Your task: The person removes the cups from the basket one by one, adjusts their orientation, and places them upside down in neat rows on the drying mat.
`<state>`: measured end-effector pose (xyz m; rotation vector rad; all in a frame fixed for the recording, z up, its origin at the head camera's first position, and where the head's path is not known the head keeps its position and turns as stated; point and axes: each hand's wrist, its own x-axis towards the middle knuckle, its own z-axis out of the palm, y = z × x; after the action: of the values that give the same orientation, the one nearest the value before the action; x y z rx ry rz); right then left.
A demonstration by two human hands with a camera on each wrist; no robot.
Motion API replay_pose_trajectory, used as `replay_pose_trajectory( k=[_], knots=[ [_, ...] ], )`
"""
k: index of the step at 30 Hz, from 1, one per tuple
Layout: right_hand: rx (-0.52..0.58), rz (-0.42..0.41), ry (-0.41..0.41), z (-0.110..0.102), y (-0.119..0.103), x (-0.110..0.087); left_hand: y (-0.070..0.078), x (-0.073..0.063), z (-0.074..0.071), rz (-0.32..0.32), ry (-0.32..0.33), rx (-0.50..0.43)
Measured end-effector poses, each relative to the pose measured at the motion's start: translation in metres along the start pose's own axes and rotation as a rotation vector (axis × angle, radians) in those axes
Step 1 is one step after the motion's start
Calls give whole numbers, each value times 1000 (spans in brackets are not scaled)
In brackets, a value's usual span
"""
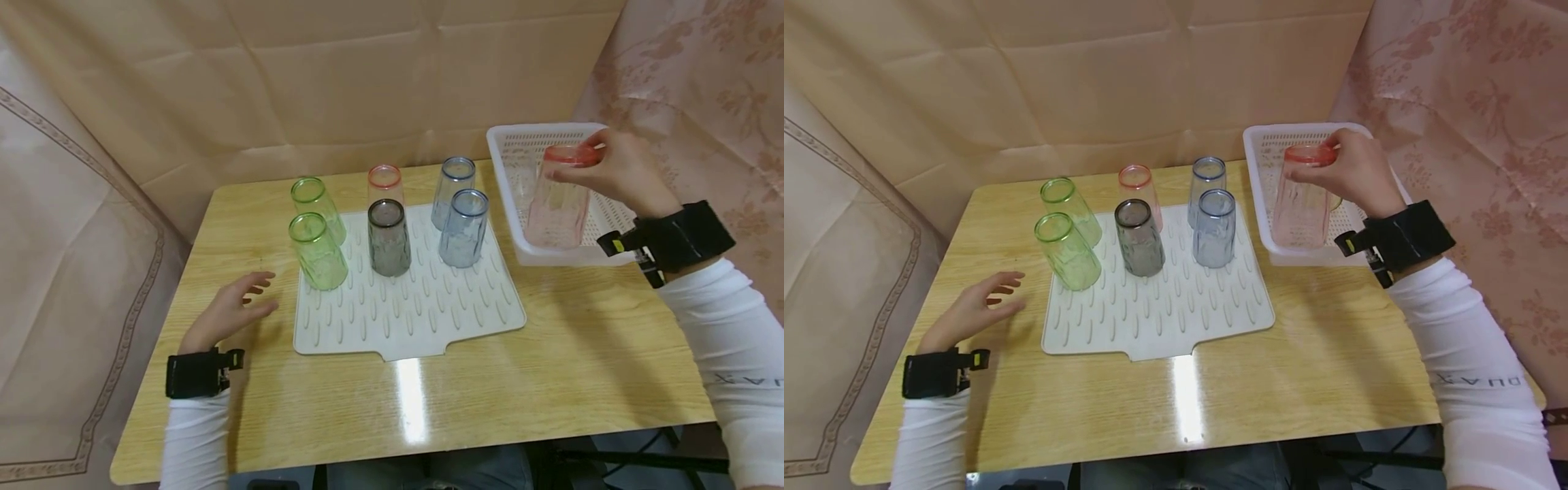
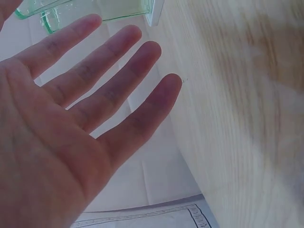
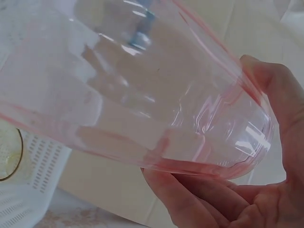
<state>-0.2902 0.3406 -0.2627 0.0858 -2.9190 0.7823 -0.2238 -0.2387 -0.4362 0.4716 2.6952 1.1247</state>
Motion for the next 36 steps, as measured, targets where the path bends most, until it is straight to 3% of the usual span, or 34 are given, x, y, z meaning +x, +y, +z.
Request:
replay_pose_trajectory(
  k=[15, 23, 36],
  knots=[
    [105, -72, 74, 14, -30, -48, -1, -10, 12, 15, 58, -37],
    [166, -192, 119, 34, -51, -66, 3, -8, 19, 3, 62, -76],
    [242, -259, 45, 73, -73, -71, 10, -3, 32, 29, 95, -95]
  ],
)
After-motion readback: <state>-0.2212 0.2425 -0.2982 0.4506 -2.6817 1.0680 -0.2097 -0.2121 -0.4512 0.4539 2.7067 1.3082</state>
